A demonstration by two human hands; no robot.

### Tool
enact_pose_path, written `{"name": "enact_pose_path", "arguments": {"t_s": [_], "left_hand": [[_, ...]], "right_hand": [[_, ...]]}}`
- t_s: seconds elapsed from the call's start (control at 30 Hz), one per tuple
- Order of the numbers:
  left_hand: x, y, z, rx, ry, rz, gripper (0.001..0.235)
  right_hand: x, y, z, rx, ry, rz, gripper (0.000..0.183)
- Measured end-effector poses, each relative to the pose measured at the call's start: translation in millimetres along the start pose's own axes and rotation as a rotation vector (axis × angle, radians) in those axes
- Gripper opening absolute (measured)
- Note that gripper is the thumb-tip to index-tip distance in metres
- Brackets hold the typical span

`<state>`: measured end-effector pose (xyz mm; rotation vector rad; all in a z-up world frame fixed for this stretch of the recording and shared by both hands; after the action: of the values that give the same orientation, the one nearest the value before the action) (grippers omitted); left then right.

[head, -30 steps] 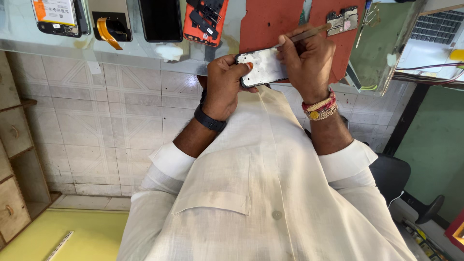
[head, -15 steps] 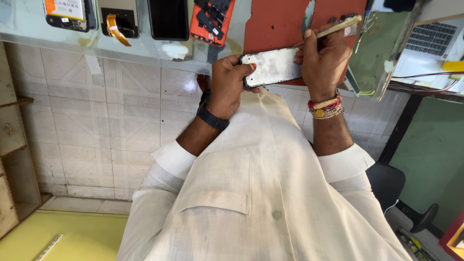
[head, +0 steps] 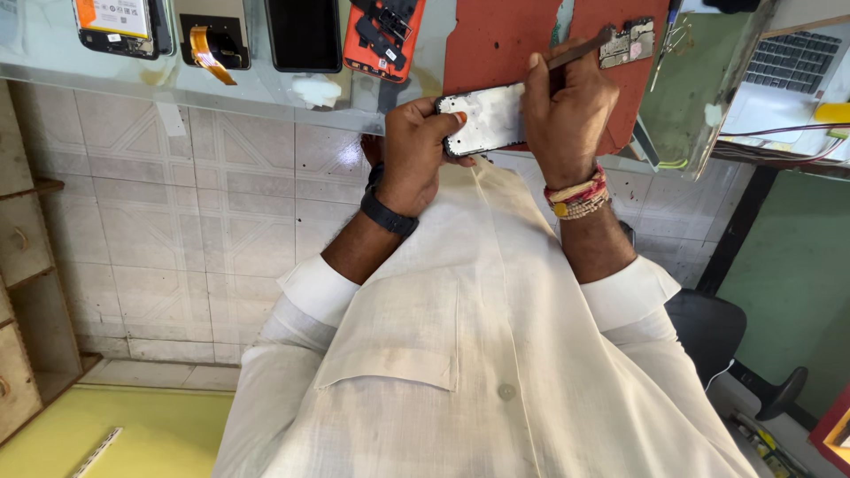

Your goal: The person uses a metal tool to scrape and wipe the back surface of a smartphone screen held in the left hand. The person repeatedly scrapes along the edges and center of the screen, then briefly inspects the surface before continuing to clean.

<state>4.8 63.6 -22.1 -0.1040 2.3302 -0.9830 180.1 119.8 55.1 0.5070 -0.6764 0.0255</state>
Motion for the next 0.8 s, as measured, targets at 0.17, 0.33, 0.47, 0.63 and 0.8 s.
{"name": "enact_pose_path", "arguments": {"t_s": [0.17,0.33,0.47,0.63,0.8], "left_hand": [[-2,0,-3,-0.030,-0.016,0.037,0.017],[0,1,1,-0.020,-0.016,0.024,0.017],[1,3,1,-0.021,-0.012,0.019,0.016],[0,3,1,-0.013,-0.010,0.023,0.018],[-1,2,1,-0.033,-0.017,0.040,0.020]], "right_hand": [[0,2,-5,-0.059,0.071,0.027,0.015],[-6,1,-8,-0.087,0.191,0.045,0.016],[-9,2,-10,-0.101,0.229,0.071,0.016],[-10,0,-13,-0.125,0.278,0.091,0.015],[-8,-1,-20,-0.118,0.265,0.037,0.016]]}}
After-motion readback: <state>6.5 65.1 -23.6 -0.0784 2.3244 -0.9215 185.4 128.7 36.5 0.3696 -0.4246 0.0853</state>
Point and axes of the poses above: each hand's wrist, its own y-axis towards the middle knuckle, its own x-axis out of the back of the hand, z = x × y, the point moved 7 cm from there along y, towards the middle knuckle, and after that the axes turned 11 degrees about x, right-handed, at the moved point
